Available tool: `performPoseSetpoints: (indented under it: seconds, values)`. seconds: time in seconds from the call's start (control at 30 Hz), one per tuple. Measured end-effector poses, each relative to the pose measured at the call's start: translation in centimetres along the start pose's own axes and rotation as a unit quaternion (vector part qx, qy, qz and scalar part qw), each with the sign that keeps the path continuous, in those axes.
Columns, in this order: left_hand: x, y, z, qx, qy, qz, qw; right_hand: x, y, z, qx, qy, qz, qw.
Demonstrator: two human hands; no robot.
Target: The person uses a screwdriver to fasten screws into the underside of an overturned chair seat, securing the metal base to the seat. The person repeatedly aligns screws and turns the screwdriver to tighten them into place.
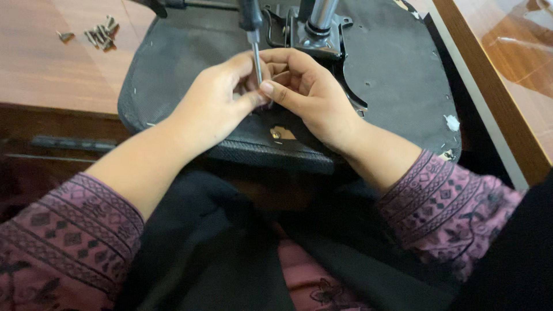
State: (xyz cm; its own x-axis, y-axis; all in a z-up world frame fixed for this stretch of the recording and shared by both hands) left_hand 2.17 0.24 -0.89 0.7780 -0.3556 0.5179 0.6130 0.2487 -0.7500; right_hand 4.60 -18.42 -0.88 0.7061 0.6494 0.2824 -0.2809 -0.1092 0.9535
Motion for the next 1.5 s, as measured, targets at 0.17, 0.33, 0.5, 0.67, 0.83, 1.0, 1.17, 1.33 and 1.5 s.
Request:
performPoseSetpoints:
  seconds: [0.17, 0.33, 0.5, 0.67, 0.83, 1.0, 1.17, 1.33, 1.5]
  values:
    - [-0.1, 0.5, 0.1, -0.023, 0.002, 0.055, 0.998, -1.3, 1.4, 0.8, -0.238, 0.003, -0.005, 0.971]
    - [0.2, 0.1, 0.1, 0.054, 0.009, 0.029, 0.998, -2.1, 2.5, 0.7, -0.395, 0.008, 0.045, 0.918]
    - [0.2, 0.1, 0.1, 0.04, 0.011, 0.034, 0.999, -2.4, 3.0, 0.6, -0.484, 0.01, 0.126, 0.866]
    - [0.2, 0.3, 0.0, 0.023, 0.014, 0.047, 0.999, -2.7, 3.1, 0.9, -0.456, 0.021, 0.07, 0.887]
    - [0.3, 0.5, 0.0, 0.02, 0.018, 0.057, 0.998, -2.8, 3.0, 1.0, -0.478, 0.029, 0.088, 0.874]
    - [0.2, 0.5, 0.1, 0.024, 0.019, 0.052, 0.998, -2.6, 3.0, 0.8, -0.49, 0.039, 0.106, 0.864]
    - [0.2, 0.6, 0.1, 0.011, 0.02, 0.06, 0.998, -3.0, 3.1, 0.6, -0.482, 0.049, 0.125, 0.866]
    - [0.4, 0.7, 0.1, 0.017, 0.023, 0.074, 0.997, -2.7, 3.0, 0.5, -0.486, 0.056, 0.131, 0.862]
    - [0.4, 0.8, 0.1, 0.012, 0.021, 0.07, 0.997, -2.8, 3.1, 0.4, -0.479, 0.055, 0.138, 0.865]
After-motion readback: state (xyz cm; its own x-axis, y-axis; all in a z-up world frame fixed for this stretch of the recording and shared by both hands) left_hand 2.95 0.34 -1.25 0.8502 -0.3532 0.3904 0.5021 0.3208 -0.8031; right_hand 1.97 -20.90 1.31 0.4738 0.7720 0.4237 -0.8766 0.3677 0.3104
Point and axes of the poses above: each hand's wrist, its own x-axis towards the middle knuckle, its own z-axis out of the back of the hand, y = z × x, the point moved 2 cm from there along x, towards the middle knuckle, and after that the axes turned 4 degrees about -z, right-handed, at the moved point
